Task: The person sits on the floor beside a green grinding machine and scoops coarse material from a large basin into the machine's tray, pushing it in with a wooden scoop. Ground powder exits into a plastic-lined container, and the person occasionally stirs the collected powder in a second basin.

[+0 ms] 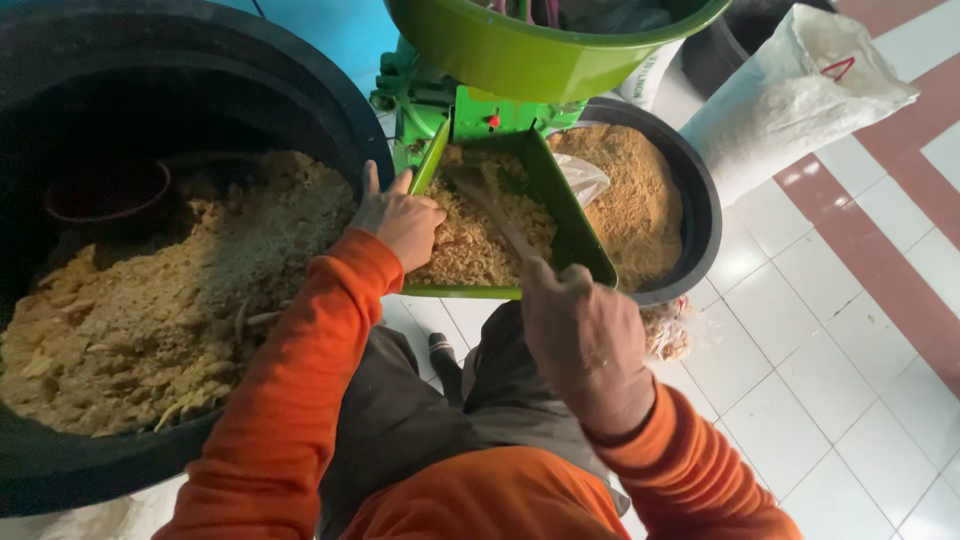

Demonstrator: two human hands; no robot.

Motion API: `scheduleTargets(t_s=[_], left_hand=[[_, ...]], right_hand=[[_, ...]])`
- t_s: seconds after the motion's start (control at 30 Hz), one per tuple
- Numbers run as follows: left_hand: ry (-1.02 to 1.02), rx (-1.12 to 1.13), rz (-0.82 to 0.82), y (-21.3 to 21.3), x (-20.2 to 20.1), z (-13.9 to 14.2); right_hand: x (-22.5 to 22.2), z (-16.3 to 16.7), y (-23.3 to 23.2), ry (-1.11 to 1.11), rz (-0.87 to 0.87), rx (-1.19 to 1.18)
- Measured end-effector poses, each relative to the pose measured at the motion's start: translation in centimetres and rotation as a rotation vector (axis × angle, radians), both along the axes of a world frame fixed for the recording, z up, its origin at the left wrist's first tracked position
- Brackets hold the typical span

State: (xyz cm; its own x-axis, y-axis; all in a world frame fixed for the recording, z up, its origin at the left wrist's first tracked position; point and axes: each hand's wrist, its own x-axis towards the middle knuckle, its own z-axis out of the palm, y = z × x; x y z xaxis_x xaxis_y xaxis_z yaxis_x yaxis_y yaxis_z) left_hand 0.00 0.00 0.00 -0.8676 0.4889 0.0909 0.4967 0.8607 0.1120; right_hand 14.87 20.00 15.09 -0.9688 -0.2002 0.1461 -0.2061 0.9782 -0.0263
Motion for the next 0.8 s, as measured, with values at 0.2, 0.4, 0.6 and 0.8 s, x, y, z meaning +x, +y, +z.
scheduleTargets(t_s=[0.2,0.4,0.6,0.8], left_hand=[[-0.011,0.043,-0.014,-0.2,-0.4,-0.6],[-0.066,0.017,0.017,0.2,-0.2,-0.2],[-0.062,0.053,-0.010,0.1,-0.1,-0.6],[-0.105,0.126,-0.043,0.2,0.0,-0.3]], right_hand=[[-3.0,-4.2,0.4,0.062,-0.016,0.005],[-4.0,-5.7,0.0,0.197,0.044,-0.001],[-2.4,0.3,5.9,0.100,0.083,0.016],[-1.4,1.1,8.6,-0.025,0.033,0.094]])
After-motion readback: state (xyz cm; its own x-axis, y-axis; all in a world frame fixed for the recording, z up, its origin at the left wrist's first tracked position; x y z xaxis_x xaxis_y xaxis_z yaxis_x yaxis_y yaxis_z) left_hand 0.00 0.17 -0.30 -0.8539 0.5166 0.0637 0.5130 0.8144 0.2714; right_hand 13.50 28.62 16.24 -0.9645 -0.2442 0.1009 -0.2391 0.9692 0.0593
